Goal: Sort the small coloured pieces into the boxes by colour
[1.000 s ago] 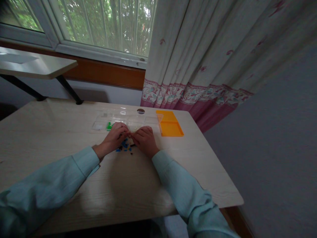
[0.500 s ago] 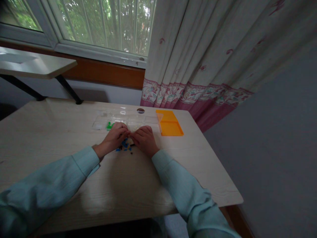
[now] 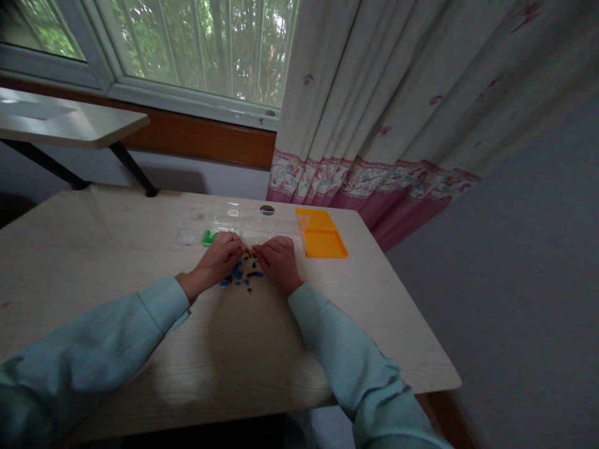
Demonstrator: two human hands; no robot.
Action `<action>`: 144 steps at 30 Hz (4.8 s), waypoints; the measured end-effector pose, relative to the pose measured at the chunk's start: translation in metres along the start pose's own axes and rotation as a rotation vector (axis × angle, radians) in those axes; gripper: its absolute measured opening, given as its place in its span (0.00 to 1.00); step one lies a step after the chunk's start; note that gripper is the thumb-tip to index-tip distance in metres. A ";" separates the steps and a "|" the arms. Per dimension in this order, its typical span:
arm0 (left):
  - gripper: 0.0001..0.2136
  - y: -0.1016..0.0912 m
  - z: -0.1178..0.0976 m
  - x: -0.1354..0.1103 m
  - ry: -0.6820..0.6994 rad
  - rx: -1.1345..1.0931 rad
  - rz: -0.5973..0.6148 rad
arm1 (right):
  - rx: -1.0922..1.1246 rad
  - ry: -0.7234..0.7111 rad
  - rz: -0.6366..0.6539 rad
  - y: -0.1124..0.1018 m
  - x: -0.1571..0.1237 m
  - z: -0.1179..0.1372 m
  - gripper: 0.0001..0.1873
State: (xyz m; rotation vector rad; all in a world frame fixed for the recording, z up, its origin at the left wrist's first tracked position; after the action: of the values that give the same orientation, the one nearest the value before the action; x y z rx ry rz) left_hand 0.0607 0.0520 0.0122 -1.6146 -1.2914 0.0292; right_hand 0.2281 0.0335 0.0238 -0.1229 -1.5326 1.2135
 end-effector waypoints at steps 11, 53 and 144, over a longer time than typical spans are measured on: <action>0.12 0.006 0.003 -0.004 0.023 0.021 0.024 | -0.047 0.274 -0.014 0.004 0.002 -0.033 0.13; 0.06 0.012 -0.007 -0.006 0.147 0.084 0.159 | 0.036 0.288 0.067 0.007 0.004 -0.028 0.12; 0.09 0.002 0.000 0.000 -0.005 -0.052 -0.003 | 0.053 0.306 -0.060 -0.001 0.003 -0.030 0.12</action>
State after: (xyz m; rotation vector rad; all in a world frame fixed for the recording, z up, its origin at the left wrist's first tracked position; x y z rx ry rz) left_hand 0.0619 0.0517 0.0109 -1.6579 -1.3085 -0.0023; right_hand 0.2508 0.0539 0.0219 -0.2163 -1.2286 1.1301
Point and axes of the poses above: each hand's wrist, its own x-axis towards the middle knuckle, its own y-axis out of the palm, z = x × y, the point moved 5 cm from there along x, towards the middle knuckle, and after that the axes turned 2 degrees about -x, right-handed, at the moved point
